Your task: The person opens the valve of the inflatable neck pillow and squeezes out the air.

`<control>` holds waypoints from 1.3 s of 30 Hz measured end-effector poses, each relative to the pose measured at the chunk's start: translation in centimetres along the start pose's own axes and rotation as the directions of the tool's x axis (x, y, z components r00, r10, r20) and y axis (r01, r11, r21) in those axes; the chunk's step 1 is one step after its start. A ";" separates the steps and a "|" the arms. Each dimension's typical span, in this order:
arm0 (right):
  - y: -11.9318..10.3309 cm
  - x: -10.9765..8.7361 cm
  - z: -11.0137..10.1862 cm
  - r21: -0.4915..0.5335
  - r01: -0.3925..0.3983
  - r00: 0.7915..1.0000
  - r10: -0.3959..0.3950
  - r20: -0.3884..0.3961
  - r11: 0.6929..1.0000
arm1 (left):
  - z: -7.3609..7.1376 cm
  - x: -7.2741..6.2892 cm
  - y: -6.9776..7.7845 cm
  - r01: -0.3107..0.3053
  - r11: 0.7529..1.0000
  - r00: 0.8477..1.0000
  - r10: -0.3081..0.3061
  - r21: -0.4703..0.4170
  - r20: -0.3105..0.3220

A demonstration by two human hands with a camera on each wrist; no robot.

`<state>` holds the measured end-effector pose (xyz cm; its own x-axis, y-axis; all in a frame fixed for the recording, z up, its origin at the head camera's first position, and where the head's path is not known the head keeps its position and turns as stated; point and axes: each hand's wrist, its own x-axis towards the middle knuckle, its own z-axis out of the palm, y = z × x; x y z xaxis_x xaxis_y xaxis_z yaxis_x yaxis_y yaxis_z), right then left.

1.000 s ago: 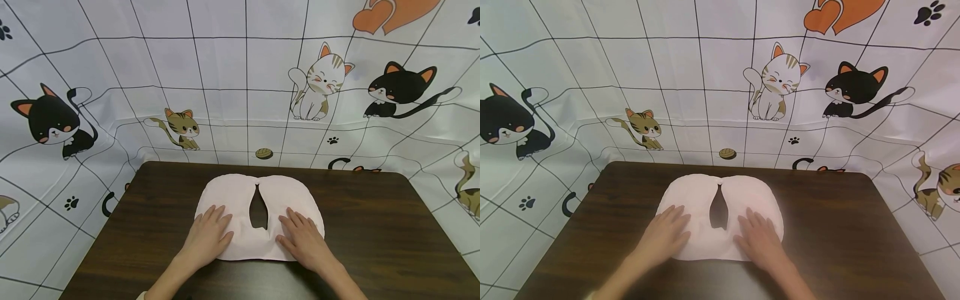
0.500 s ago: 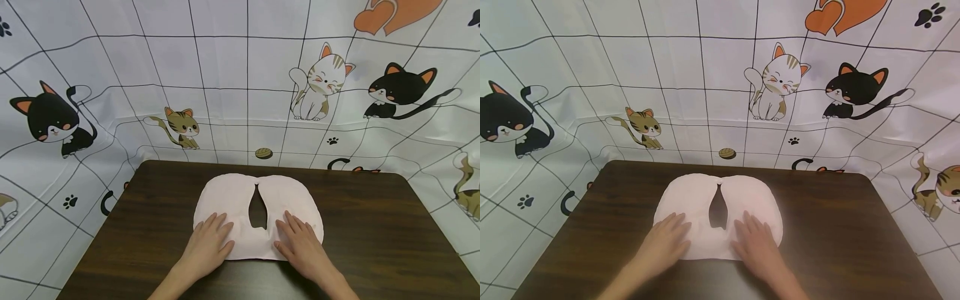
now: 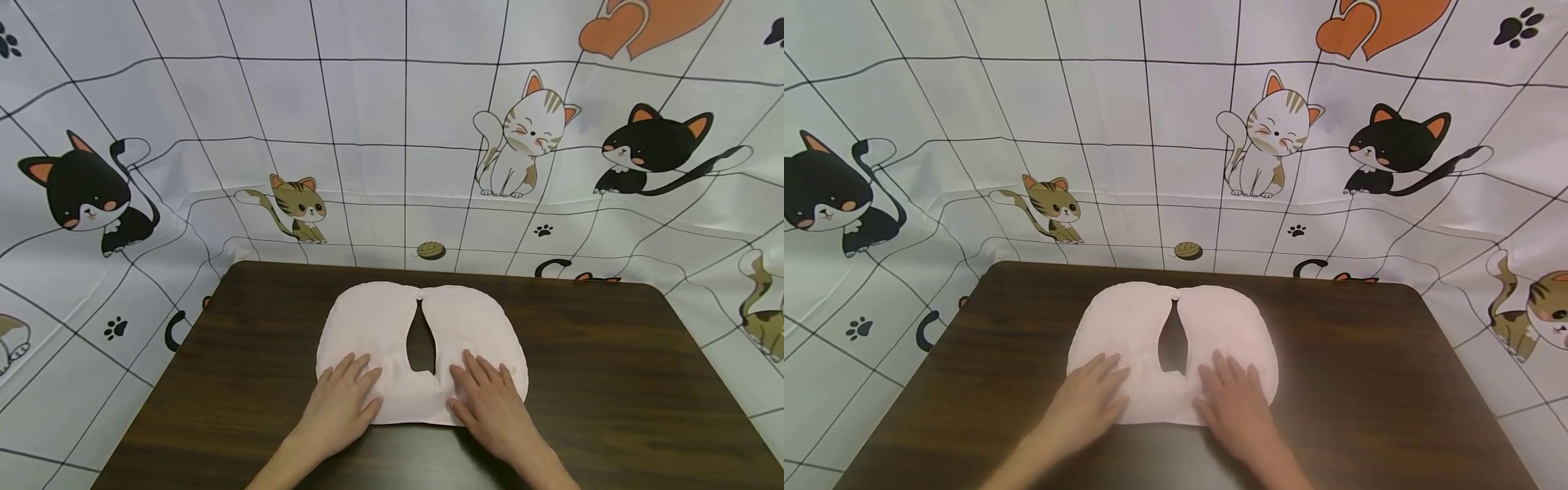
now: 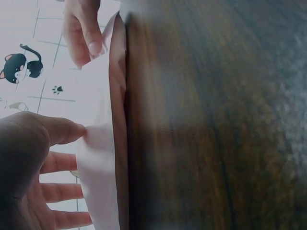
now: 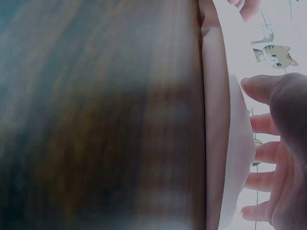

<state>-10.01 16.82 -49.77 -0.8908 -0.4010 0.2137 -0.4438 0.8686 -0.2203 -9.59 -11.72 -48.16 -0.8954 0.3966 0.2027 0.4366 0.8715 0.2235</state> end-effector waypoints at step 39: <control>-1.6 -0.6 -1.3 0.040 0.145 0.989 -0.146 0.012 0.989 | -2.5 -0.8 3.1 -0.122 0.992 0.992 0.123 0.038 -0.012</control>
<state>-8.68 16.04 -48.32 -0.8177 -0.5268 0.2320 -0.5720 0.7887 -0.2251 -7.32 -10.05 -45.29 -0.8339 0.4969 0.2403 0.5391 0.8267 0.1611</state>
